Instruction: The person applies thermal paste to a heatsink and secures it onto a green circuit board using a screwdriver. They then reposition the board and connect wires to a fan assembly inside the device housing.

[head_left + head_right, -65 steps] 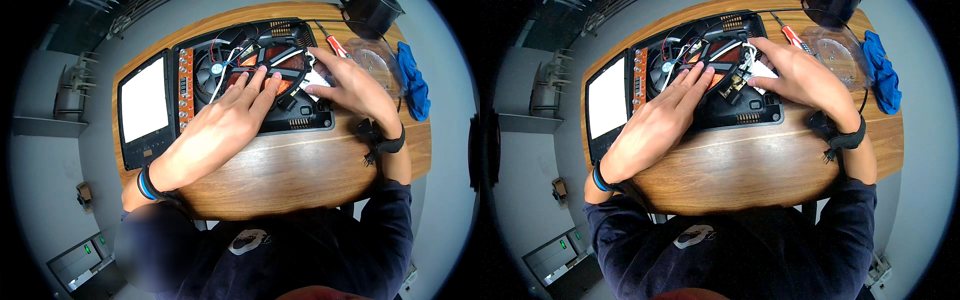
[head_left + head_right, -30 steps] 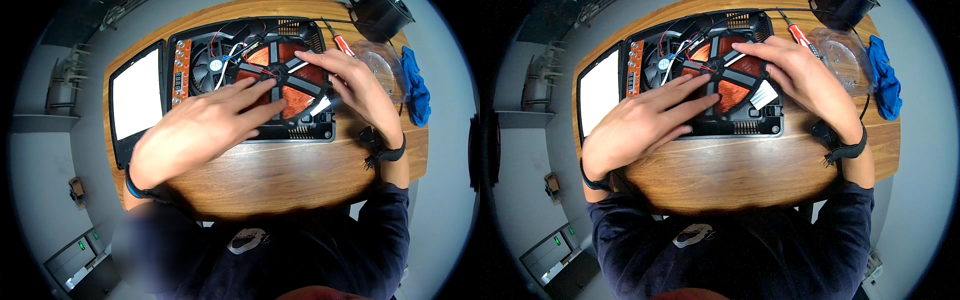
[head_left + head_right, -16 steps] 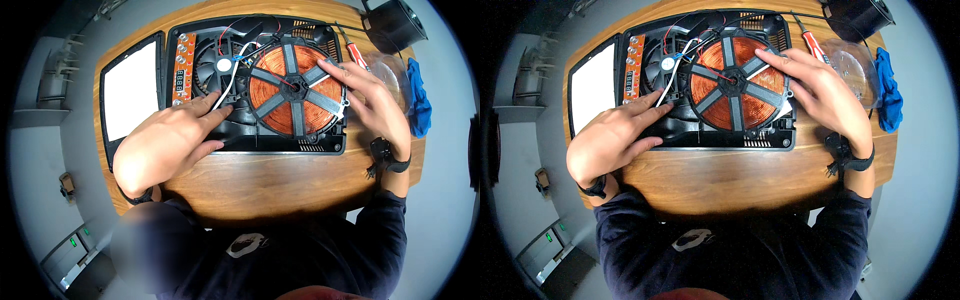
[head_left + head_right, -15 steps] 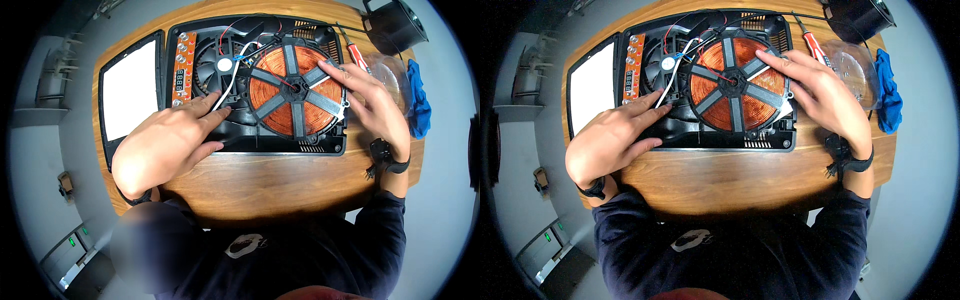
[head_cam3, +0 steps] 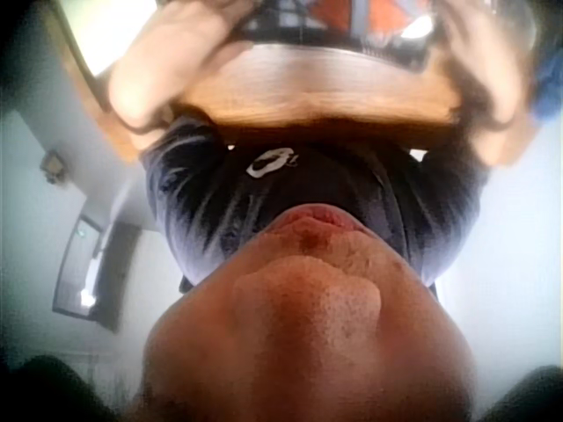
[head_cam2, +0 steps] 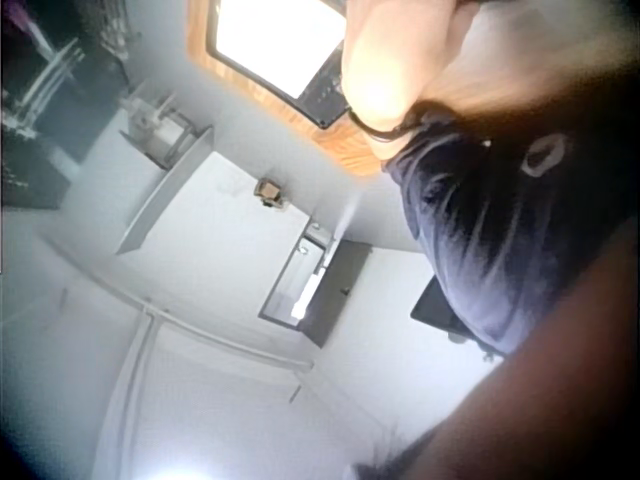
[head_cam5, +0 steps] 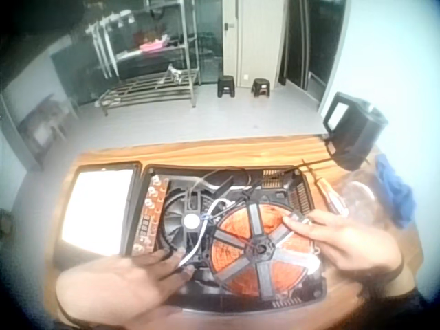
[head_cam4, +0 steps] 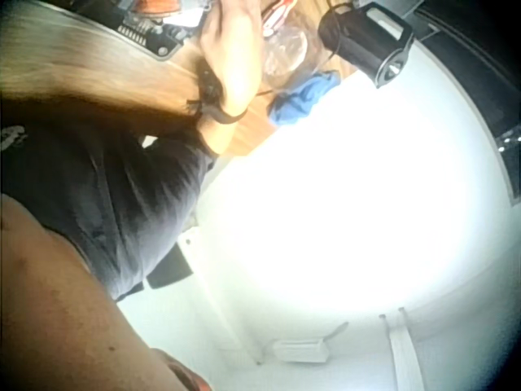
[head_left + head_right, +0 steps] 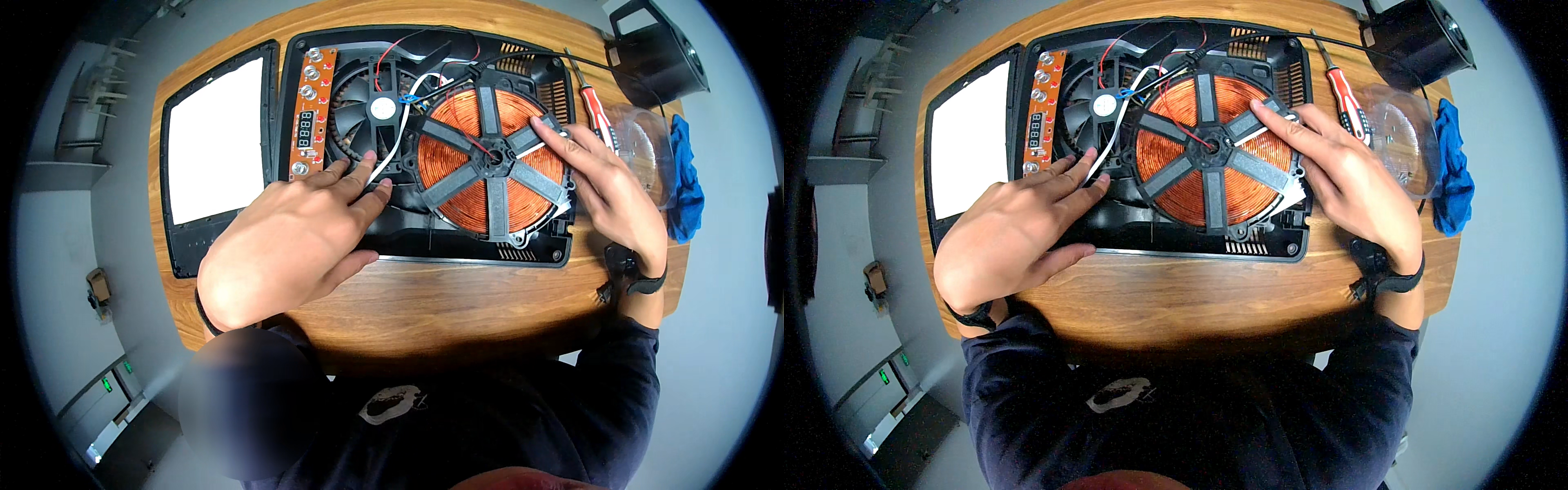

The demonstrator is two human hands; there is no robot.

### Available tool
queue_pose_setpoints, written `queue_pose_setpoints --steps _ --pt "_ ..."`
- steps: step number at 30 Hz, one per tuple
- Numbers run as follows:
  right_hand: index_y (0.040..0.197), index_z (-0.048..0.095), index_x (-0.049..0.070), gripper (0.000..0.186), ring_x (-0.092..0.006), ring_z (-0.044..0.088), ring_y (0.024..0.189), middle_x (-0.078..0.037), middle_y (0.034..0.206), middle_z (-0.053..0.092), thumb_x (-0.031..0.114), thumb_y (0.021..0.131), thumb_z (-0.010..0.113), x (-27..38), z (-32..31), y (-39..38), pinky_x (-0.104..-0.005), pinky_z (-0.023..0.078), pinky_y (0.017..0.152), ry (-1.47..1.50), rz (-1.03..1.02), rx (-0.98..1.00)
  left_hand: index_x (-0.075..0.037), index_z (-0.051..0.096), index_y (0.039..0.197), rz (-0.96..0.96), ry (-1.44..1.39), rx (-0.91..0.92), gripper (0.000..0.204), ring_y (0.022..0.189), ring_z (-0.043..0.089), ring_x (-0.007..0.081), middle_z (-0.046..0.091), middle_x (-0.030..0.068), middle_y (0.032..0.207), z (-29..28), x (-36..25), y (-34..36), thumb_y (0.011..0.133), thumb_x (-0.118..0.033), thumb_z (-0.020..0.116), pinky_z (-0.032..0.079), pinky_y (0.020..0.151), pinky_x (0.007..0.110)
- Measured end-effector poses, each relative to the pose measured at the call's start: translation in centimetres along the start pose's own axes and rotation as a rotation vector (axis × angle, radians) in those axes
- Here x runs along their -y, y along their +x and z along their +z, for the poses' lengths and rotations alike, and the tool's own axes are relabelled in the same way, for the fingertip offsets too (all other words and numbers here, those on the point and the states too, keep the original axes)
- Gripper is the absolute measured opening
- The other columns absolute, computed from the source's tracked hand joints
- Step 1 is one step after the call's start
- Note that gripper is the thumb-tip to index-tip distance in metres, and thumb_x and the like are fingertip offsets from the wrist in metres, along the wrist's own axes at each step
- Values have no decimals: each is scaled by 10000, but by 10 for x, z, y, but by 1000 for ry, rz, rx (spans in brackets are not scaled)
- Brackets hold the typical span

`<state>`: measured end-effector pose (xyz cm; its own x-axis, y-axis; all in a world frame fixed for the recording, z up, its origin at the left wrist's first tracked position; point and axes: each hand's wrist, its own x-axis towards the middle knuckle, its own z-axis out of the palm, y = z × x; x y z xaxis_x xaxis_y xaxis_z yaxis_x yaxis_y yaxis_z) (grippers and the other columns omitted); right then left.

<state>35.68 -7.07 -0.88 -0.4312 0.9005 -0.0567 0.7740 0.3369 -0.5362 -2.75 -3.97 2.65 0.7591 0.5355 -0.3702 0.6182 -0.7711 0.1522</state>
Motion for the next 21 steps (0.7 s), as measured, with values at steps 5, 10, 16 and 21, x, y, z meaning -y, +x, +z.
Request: queue_pose_setpoints --steps 5,10,16,21 --pt "1698 515 197 809 -430 639 1044 -194 1194 587 -125 958 569 -2 1 -1 -436 549 952 -5 -14 -12 -61 579 1611 -10 8 -12 745 1449 631 405 519 248 1689 -1 -4 1 981 -396 792 597 1131 473" --pt "1686 527 191 801 -429 654 1089 -194 1222 606 -127 953 566 -3 0 -1 -489 531 963 5 -8 -1 -40 590 1593 6 5 -52 733 1422 648 416 523 264 1678 0 -4 1 980 -387 794 597 1123 475" --pt "1683 532 191 811 -439 660 1112 -201 1236 615 -132 940 562 -5 1 -2 -487 527 980 2 -37 -19 -49 598 1586 -4 -21 -42 719 1440 626 430 524 254 1680 0 -6 0 982 -389 791 587 1131 471" --pt "1678 542 178 790 -420 667 1152 -196 1299 650 -134 953 577 -8 -2 -2 -459 529 1020 46 -122 -43 -55 630 1549 15 13 -141 674 1476 596 429 598 219 1626 -9 -1 -3 949 -291 827 499 1229 512"
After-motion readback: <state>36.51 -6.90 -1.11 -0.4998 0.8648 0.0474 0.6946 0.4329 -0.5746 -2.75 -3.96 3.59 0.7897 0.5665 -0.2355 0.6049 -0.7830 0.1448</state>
